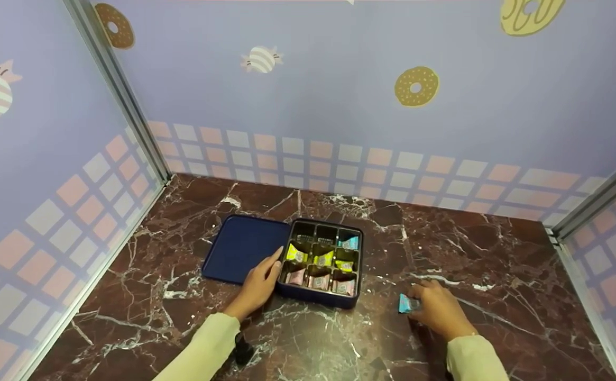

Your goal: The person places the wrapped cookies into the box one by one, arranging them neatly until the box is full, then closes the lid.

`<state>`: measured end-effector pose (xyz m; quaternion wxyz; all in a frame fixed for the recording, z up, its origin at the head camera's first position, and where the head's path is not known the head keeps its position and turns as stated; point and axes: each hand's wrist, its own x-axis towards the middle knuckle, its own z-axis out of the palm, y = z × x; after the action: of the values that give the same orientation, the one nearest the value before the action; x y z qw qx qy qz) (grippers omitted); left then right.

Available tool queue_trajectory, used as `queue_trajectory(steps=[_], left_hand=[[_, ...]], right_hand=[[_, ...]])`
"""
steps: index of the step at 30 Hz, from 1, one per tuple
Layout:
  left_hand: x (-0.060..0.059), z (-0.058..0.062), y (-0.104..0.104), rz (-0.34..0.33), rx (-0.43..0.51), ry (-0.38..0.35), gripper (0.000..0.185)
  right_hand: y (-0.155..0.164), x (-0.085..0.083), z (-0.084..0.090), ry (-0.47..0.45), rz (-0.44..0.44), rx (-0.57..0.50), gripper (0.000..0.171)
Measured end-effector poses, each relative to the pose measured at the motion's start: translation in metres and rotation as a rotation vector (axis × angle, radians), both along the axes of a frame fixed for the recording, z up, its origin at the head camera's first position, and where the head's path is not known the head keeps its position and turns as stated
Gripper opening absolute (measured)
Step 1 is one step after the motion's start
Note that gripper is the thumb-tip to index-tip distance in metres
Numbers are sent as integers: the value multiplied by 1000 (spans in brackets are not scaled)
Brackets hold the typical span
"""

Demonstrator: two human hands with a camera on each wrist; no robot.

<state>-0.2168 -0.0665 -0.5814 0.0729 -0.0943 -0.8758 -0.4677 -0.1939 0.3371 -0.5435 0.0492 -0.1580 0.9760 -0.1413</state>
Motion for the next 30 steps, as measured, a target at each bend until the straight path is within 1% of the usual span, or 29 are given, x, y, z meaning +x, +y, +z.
queue_trajectory(steps=[6,14,18,23,27,30], left_hand=[[1,0,1,2,6,-12,46],[0,0,1,3,1,4,46],[0,-1,1,1,-1,-3,45],[0,-1,1,-2,-4,-16,46],[1,0,1,-3,2,-19,46],[1,1,2,5,6,-3,46]], right_hand=[[-1,2,-1,34,4,-9,32],[-5,0,3,39,-1,-22,27],[-7,-1,5,12,-29,-12,26],[-11,-4,9,-18,-54,-4,31],[-14,-7,12,9,-53,-15,29],[-15,-10,13,45,-44,-17,25]])
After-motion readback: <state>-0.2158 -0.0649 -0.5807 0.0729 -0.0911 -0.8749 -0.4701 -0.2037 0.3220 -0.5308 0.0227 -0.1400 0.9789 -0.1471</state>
